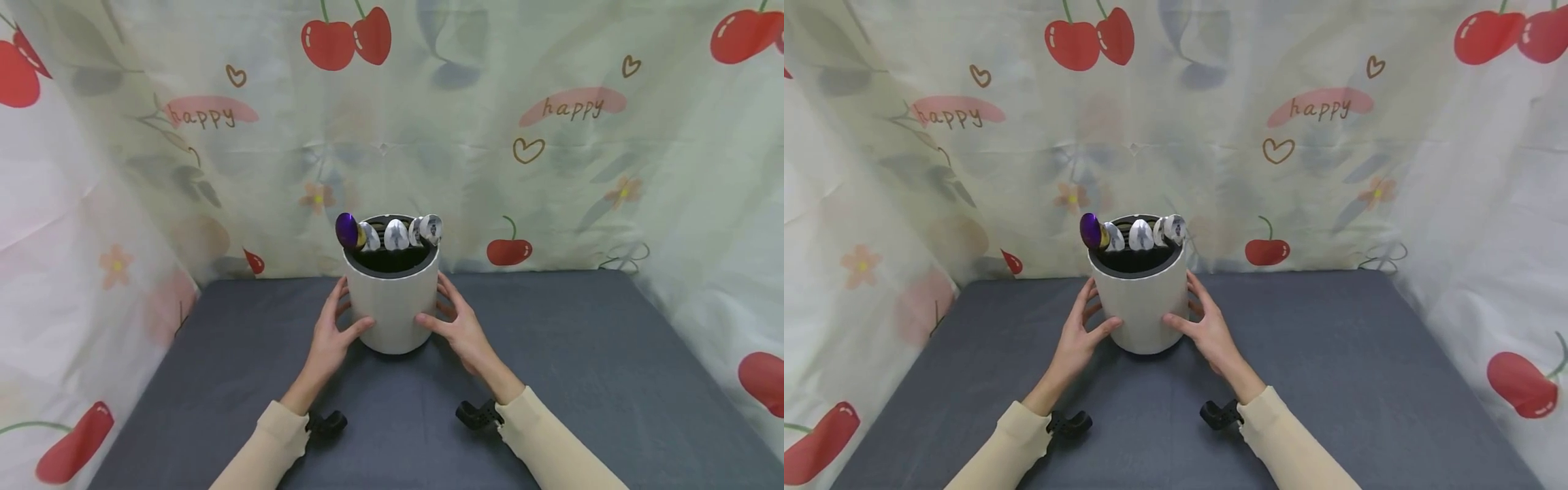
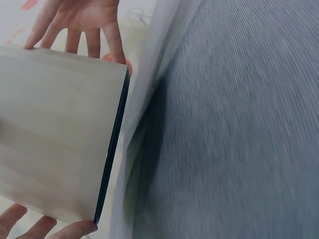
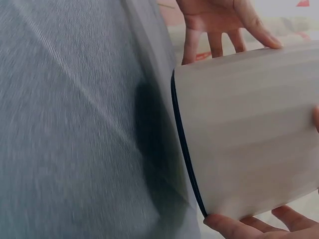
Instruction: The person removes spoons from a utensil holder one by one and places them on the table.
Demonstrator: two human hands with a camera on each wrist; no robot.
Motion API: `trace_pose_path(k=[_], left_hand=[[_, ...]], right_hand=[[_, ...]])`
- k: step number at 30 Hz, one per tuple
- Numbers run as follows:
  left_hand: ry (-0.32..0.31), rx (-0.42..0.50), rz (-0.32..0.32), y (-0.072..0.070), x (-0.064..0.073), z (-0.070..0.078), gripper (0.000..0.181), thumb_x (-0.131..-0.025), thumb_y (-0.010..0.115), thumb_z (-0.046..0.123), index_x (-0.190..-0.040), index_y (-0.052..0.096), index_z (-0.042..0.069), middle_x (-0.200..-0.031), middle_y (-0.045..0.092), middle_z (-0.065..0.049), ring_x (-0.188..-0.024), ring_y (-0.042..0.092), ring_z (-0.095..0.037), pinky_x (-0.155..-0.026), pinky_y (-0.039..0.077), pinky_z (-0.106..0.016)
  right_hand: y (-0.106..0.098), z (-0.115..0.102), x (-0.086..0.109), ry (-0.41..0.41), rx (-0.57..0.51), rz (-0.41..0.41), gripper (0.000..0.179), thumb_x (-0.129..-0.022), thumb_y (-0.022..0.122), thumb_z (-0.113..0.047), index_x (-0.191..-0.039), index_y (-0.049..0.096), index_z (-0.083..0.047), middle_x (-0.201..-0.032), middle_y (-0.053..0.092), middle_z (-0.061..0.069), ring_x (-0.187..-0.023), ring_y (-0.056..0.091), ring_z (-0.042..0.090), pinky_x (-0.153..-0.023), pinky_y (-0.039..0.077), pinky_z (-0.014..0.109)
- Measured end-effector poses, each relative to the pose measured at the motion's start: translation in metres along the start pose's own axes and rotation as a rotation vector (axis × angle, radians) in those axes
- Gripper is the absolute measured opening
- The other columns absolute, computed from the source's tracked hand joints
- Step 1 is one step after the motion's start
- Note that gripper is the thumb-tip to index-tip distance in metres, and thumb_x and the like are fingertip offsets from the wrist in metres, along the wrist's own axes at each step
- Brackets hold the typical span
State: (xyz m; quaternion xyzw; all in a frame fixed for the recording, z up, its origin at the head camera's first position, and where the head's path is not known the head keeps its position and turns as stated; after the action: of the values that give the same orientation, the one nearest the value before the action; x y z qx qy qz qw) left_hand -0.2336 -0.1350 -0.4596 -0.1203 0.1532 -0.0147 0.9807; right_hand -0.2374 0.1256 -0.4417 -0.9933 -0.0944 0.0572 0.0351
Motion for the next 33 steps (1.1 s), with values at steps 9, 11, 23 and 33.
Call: trace_pose_path(k=[9,11,23,33], left_hand=[[0.036,0.008,-0.02,0.032,-0.004,0.007,0.092,-0.094,0.081,0.031,-0.166,0.025,0.033,-0.162,0.036,-0.01,-0.143,0.044,-0.038,-0.112,0.04,-0.066],[0.043,0.016,-0.025,0.039,-0.005,0.008,0.092,-0.094,0.081,0.032,-0.166,0.025,0.034,-0.163,0.036,-0.01,-0.144,0.044,-0.038,-0.112,0.04,-0.066],[0.053,0.028,-0.035,0.074,-0.011,0.012,0.092,-0.092,0.081,0.039,-0.165,0.025,0.041,-0.162,0.037,-0.007,-0.143,0.045,-0.034,-0.11,0.043,-0.063],[0.049,0.058,-0.043,0.1,-0.013,0.018,0.093,-0.092,0.079,0.045,-0.167,0.025,0.032,-0.162,0.037,-0.004,-0.145,0.043,-0.03,-0.106,0.05,-0.056]], right_hand=[[-0.033,0.0,0.009,0.012,0.011,0.015,0.092,-0.096,0.077,-0.015,-0.168,0.021,-0.029,-0.17,0.022,0.012,-0.153,0.029,0.042,-0.116,0.035,0.065],[-0.039,0.001,0.01,0.02,0.006,0.019,0.092,-0.096,0.077,-0.015,-0.168,0.021,-0.031,-0.17,0.022,0.01,-0.153,0.029,0.041,-0.116,0.035,0.065],[-0.074,0.005,0.019,0.033,0.044,0.021,0.095,-0.099,0.075,-0.018,-0.169,0.012,-0.028,-0.171,0.017,0.013,-0.155,0.023,0.043,-0.116,0.032,0.068],[-0.1,0.004,0.022,0.041,0.05,0.015,0.095,-0.1,0.073,-0.017,-0.17,0.008,-0.026,-0.172,0.014,0.016,-0.155,0.02,0.045,-0.116,0.029,0.071]])
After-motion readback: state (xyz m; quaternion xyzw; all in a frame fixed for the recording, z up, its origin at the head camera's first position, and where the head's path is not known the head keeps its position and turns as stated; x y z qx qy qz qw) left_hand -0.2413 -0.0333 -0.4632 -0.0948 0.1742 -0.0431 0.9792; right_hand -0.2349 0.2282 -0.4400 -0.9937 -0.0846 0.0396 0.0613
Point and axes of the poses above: each hand's wrist, its own x-axis away from the middle knuckle, its own y-axis out of the palm, z = x × y, the point moved 1 cm from there along -x, towards the middle knuckle
